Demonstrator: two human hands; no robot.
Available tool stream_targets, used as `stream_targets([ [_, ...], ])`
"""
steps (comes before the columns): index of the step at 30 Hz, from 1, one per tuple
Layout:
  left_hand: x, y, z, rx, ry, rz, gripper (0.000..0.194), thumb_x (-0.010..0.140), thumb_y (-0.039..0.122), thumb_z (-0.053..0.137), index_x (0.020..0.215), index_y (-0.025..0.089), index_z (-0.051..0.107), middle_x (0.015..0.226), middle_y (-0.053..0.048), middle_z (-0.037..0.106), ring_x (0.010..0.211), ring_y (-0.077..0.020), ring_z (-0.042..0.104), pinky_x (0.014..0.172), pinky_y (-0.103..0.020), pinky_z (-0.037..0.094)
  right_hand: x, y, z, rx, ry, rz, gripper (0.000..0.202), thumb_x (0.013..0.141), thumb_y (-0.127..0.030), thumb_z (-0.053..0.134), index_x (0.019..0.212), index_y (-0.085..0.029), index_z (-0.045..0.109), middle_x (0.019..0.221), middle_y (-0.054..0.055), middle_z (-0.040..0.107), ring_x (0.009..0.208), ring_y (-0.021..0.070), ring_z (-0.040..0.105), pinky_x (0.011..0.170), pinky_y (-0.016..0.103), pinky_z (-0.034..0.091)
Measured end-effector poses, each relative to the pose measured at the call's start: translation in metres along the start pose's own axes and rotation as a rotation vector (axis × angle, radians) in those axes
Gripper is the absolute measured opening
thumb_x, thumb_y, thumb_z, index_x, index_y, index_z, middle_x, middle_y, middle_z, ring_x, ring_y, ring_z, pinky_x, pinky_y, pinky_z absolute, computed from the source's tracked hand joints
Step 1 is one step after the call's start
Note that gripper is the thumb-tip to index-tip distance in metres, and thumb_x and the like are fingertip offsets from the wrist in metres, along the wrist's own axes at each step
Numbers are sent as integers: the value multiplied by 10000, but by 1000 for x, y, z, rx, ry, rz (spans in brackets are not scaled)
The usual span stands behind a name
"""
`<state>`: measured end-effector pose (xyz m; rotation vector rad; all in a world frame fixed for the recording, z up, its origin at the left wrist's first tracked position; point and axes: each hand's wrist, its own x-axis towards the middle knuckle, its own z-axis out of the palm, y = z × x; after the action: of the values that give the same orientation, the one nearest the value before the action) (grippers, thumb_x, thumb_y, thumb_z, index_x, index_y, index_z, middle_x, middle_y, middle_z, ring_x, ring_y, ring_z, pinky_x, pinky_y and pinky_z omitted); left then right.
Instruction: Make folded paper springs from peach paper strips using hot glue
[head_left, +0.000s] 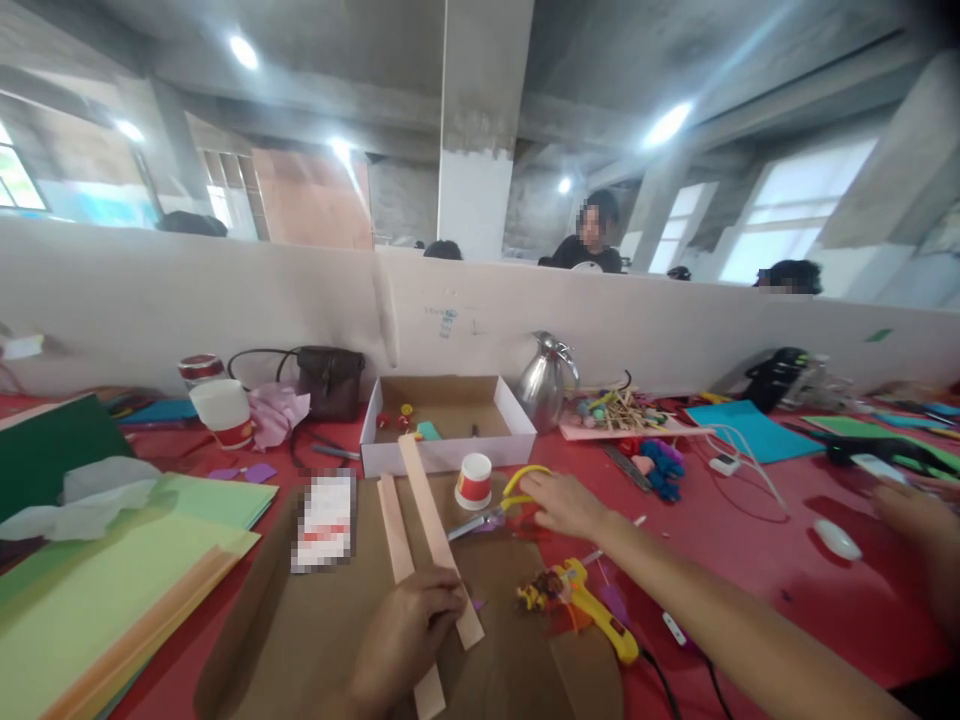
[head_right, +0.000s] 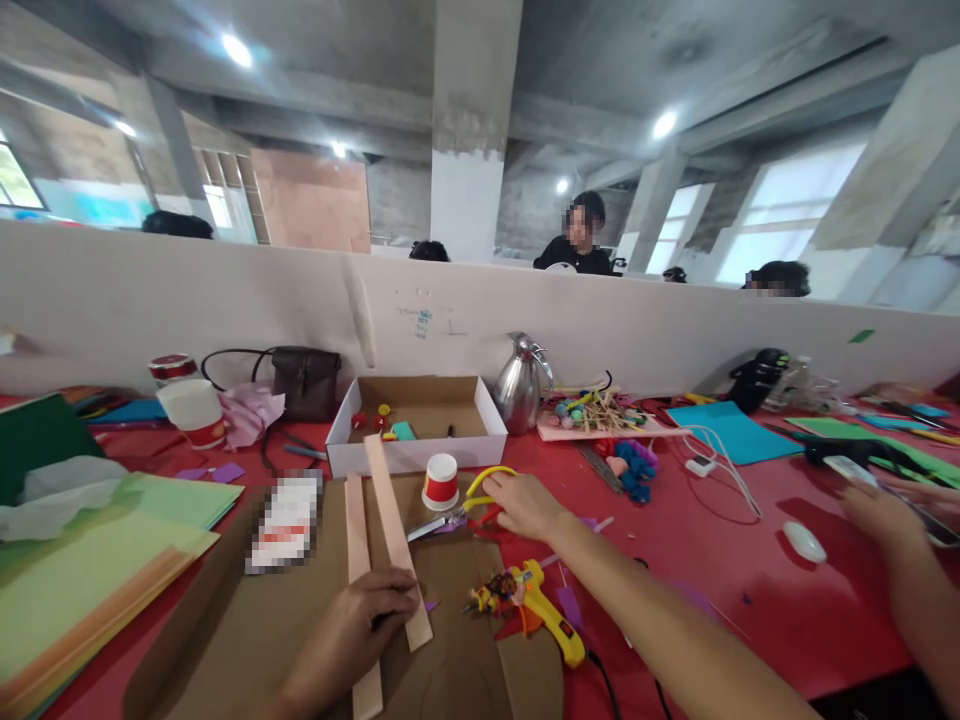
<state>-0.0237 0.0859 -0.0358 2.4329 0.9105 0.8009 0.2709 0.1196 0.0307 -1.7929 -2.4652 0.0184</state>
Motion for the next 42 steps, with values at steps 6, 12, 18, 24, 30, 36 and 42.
stream_targets([
  [6, 1, -3, 1, 1, -34, 4, 251, 874, 188, 516, 852, 297, 742, 1051, -12, 701, 969, -171, 654, 831, -254, 524, -4, 20, 1, 264, 391, 266, 362, 780, -222, 532, 1139, -175, 538, 1103, 95, 629, 982, 208, 604, 844, 299, 443],
  [12, 2, -1, -1, 9, -49, -6, 253, 891, 222, 506, 853, 305, 743, 1061, -3, 698, 973, -165, 653, 848, -267, 526, 9, 41, 0, 419, 103, 808, 213, 803, -309, 508, 752, -154, 644, 611, 56, 640, 607, 186, 631, 513, 236, 419],
  [18, 4, -3, -1, 2, -52, 5, 247, 885, 205, 515, 875, 303, 742, 1070, -2, 698, 968, -161, 657, 851, -271, 533, 18, 40, 19, 414, -113, 810, 230, 691, -275, 673, 519, -171, 560, 399, 3, 520, 420, 153, 544, 425, 224, 360],
  [24, 3, -3, -1, 15, -15, 42, 238, 886, 228, 517, 876, 296, 745, 1060, -12, 704, 965, -168, 663, 843, -274, 546, 27, 18, 11, 317, -101, 709, 268, 821, -338, 591, 637, -148, 639, 587, 92, 667, 613, 199, 659, 555, 243, 429],
  [30, 3, -9, 2, 35, -16, 74, 214, 880, 226, 526, 931, 290, 724, 1099, -10, 694, 1011, -175, 650, 901, -317, 531, -19, -16, -18, 263, 12, 523, 205, 850, -388, 562, 938, -233, 663, 969, 44, 714, 920, 187, 640, 716, 238, 417],
  [36, 5, -9, 4, 43, -29, 70, 184, 881, 237, 535, 986, 243, 686, 1108, -38, 685, 1010, -184, 639, 907, -339, 519, -68, -112, -10, 188, 42, 167, 279, 926, -315, 434, 853, -206, 680, 877, 65, 672, 771, 187, 631, 669, 278, 420],
  [42, 5, -6, 2, 89, -11, 98, 175, 872, 213, 548, 936, 229, 710, 1072, -53, 672, 1008, -192, 618, 883, -334, 515, -92, -183, 20, 100, 12, 98, 293, 949, -266, 375, 1035, -148, 629, 960, 128, 638, 811, 242, 626, 619, 322, 444],
])
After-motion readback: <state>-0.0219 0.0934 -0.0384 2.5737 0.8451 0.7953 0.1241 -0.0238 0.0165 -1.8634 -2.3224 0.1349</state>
